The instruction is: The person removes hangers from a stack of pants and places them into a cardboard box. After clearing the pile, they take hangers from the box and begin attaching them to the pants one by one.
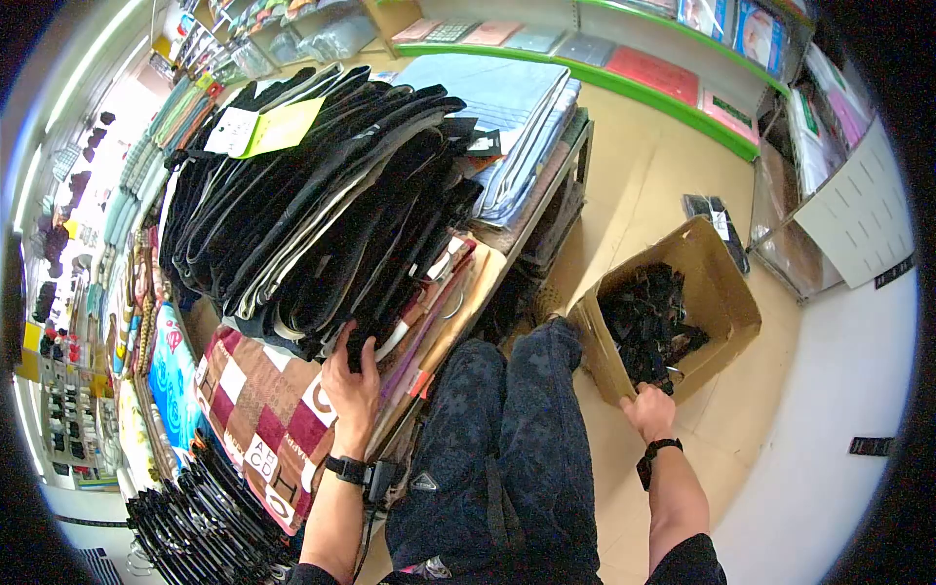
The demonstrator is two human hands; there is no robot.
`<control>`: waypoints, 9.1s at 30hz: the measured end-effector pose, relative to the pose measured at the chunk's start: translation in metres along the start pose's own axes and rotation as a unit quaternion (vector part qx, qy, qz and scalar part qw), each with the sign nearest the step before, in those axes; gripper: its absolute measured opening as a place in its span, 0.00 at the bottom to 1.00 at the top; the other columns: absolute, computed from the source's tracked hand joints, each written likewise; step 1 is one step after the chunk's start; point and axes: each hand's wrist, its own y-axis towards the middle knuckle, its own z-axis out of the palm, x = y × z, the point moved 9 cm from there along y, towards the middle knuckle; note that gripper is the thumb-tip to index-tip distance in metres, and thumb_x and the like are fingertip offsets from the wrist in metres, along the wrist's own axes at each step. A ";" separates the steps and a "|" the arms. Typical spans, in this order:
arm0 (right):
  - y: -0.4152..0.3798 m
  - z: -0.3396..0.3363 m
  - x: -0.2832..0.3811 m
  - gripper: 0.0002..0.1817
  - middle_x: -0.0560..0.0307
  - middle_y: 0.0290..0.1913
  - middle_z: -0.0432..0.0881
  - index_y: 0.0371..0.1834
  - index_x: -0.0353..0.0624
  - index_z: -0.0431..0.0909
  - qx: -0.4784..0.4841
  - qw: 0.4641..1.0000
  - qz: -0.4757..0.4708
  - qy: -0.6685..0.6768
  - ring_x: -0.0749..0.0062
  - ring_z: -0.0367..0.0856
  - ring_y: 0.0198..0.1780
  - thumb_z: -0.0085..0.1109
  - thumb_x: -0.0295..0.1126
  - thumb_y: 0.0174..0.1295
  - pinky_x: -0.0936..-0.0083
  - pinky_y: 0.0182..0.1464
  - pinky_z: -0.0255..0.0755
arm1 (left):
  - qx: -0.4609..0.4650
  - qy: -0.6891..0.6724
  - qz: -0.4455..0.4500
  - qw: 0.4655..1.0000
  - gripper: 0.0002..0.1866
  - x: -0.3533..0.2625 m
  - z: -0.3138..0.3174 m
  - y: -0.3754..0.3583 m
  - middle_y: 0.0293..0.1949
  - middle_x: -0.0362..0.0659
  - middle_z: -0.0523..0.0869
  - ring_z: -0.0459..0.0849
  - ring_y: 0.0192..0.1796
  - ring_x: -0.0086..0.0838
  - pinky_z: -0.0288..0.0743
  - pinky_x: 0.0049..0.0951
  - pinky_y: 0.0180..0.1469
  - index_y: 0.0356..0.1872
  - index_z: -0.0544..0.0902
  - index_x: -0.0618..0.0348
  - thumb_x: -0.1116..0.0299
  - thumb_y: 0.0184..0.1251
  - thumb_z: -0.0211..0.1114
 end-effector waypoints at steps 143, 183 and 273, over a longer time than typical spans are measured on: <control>0.207 -0.179 0.416 0.26 0.51 0.57 0.87 0.69 0.35 0.76 0.149 0.861 -0.271 0.403 0.67 0.87 0.50 0.44 0.43 0.79 0.69 0.51 0.81 | -0.079 -0.135 0.016 0.988 0.08 0.028 0.001 -0.015 0.32 0.46 0.87 0.84 0.40 0.43 0.73 0.43 0.51 0.29 0.88 0.60 0.69 0.56 0.78; 0.157 -0.191 0.374 0.20 0.68 0.27 0.72 0.47 0.48 0.78 0.076 0.821 -0.138 0.548 0.83 0.72 0.24 0.58 0.55 0.73 0.82 0.21 0.64 | -0.048 -0.127 0.089 0.987 0.23 0.022 0.006 -0.022 0.23 0.40 0.81 0.79 0.28 0.34 0.60 0.39 0.46 0.57 0.88 0.52 0.54 0.64 0.74; 0.014 -0.003 0.017 0.21 0.33 0.42 0.88 0.43 0.37 0.87 -0.094 0.985 0.009 0.142 0.38 0.87 0.48 0.60 0.47 0.65 0.49 0.55 0.80 | 0.164 0.156 0.182 0.957 0.29 -0.004 0.003 -0.007 0.58 0.46 0.87 0.87 0.53 0.45 0.83 0.44 0.56 0.69 0.79 0.51 0.74 0.64 0.67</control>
